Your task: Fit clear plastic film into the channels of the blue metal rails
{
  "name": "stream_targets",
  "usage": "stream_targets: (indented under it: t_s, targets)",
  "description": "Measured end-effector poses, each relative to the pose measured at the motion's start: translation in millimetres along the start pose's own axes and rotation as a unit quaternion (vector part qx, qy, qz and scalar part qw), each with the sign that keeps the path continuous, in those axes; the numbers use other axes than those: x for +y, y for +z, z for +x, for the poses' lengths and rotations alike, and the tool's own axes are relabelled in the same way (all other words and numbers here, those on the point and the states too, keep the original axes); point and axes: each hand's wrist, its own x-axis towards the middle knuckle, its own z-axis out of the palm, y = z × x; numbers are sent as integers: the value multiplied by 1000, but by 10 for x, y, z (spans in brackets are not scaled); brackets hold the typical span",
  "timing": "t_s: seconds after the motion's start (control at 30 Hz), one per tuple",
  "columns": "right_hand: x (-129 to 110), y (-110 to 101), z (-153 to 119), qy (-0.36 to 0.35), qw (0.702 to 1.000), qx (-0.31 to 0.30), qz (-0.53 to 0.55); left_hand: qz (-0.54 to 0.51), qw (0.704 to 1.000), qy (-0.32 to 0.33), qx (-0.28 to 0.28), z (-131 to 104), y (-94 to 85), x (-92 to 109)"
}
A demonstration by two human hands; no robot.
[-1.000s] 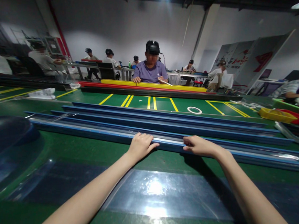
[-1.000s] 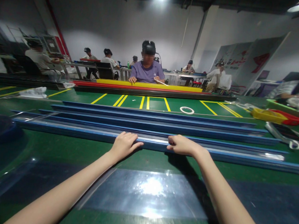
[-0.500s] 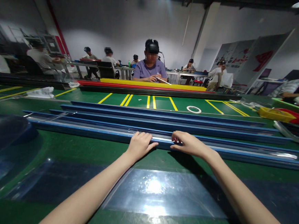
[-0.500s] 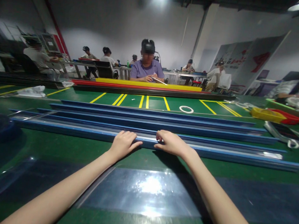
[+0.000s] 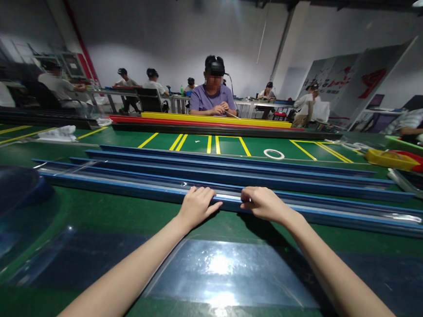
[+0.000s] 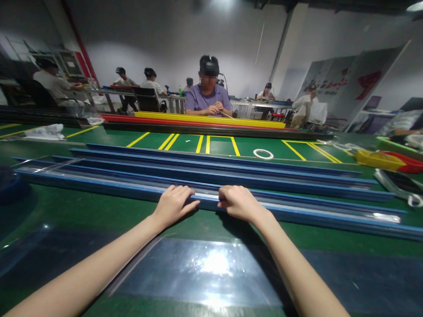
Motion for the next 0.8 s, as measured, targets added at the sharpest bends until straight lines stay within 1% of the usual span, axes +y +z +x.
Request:
stream_targets:
  t_s: [0.1,0.2,0.4,0.57,0.8]
  targets:
    - [-14,-36,-8,-3,999,-7,-34,1,1000,9,6,1,-12,2]
    - [21,-96,-44,2,998,-23,-54,3,1000,16,12,2,-22,7]
    - [211,-209,-199,59,994,-61,-72,2,1000,0,17,-5,0,-8]
    - [325,-226,-277,92,989,-84,-76,15,1000,-3,4,-7,24,-31]
    - [339,-206,-269,102,987,-99,-73,23,1000,1,-12,-2,27,-24]
